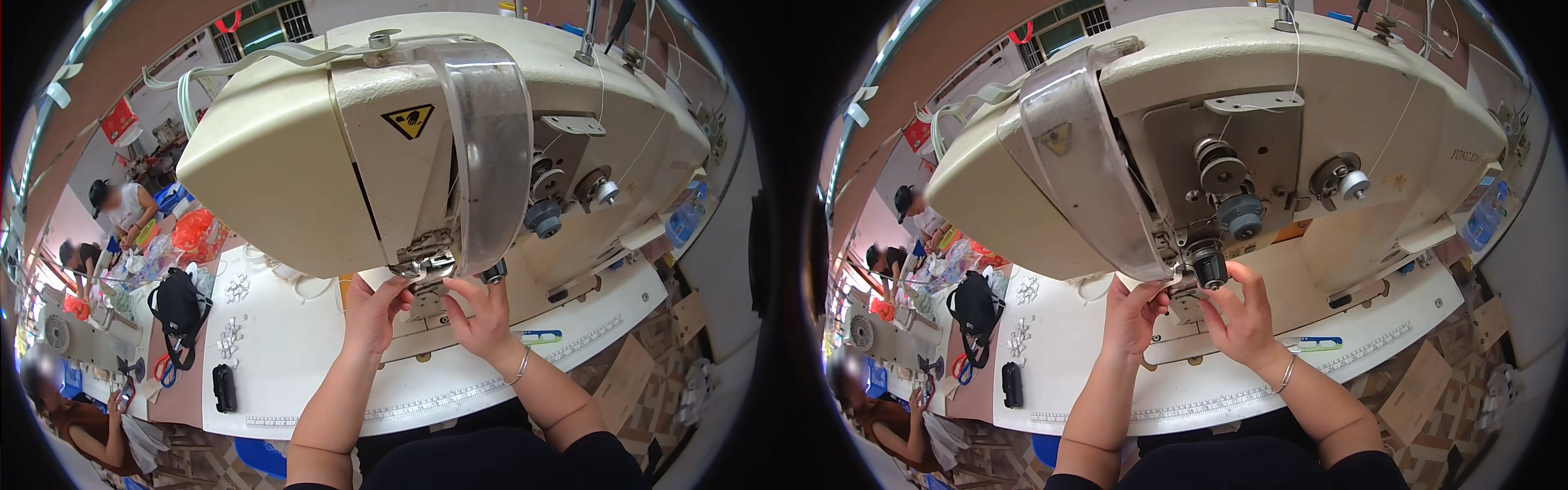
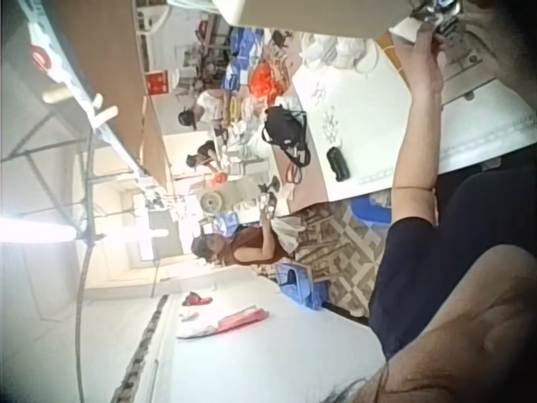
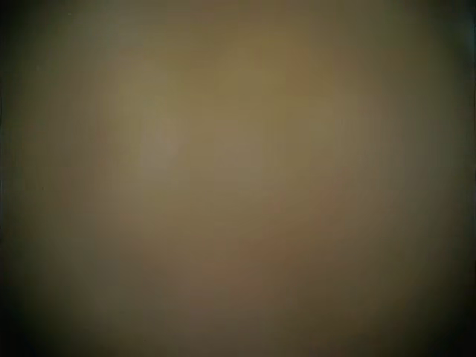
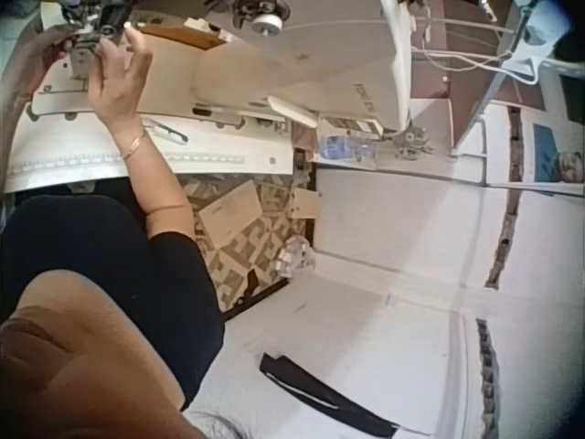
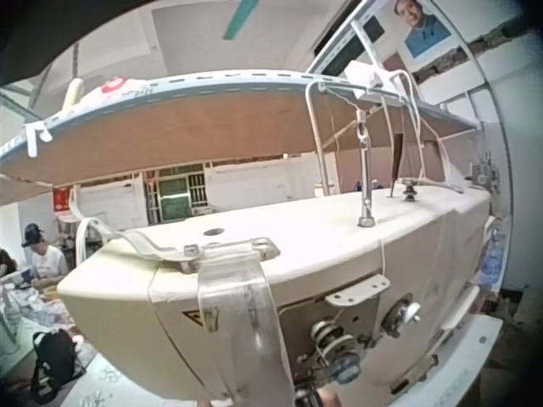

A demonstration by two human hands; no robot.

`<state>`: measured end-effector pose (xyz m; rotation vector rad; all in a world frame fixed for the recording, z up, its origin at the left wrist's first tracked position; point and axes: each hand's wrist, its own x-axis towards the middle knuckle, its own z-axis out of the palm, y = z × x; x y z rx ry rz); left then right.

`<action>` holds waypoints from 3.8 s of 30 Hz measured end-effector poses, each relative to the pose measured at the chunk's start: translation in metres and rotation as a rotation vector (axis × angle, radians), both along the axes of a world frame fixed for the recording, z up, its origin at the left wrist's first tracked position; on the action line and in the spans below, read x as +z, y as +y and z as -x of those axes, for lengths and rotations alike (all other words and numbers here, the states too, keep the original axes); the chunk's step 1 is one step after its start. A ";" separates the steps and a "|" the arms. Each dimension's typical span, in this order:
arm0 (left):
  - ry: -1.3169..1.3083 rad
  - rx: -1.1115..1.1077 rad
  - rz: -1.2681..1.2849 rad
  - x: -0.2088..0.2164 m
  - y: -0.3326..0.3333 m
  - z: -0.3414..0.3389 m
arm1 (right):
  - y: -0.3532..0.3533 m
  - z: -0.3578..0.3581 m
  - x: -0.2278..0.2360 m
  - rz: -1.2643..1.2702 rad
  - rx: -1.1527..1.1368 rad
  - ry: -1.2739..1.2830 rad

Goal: The person operates an industrial sewing machine to stitch white fabric pieces, likely face masks. They feed the fabric under the presser foot, guide it through the machine, and trim the connecting threads with scissors. The finished pieces are placed in a pile on the table.

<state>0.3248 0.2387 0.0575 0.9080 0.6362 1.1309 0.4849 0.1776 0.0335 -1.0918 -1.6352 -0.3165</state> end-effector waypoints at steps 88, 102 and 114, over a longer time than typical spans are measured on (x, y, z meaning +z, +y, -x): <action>0.689 0.328 -1.012 -0.023 0.041 0.019 | -0.020 -0.015 -0.039 0.908 0.562 1.221; 0.845 0.524 -0.966 -0.024 0.030 0.015 | -0.028 -0.010 -0.042 0.952 0.553 1.177; -0.370 -0.060 0.270 -0.047 -0.042 0.079 | -0.025 0.037 -0.028 0.990 0.617 0.865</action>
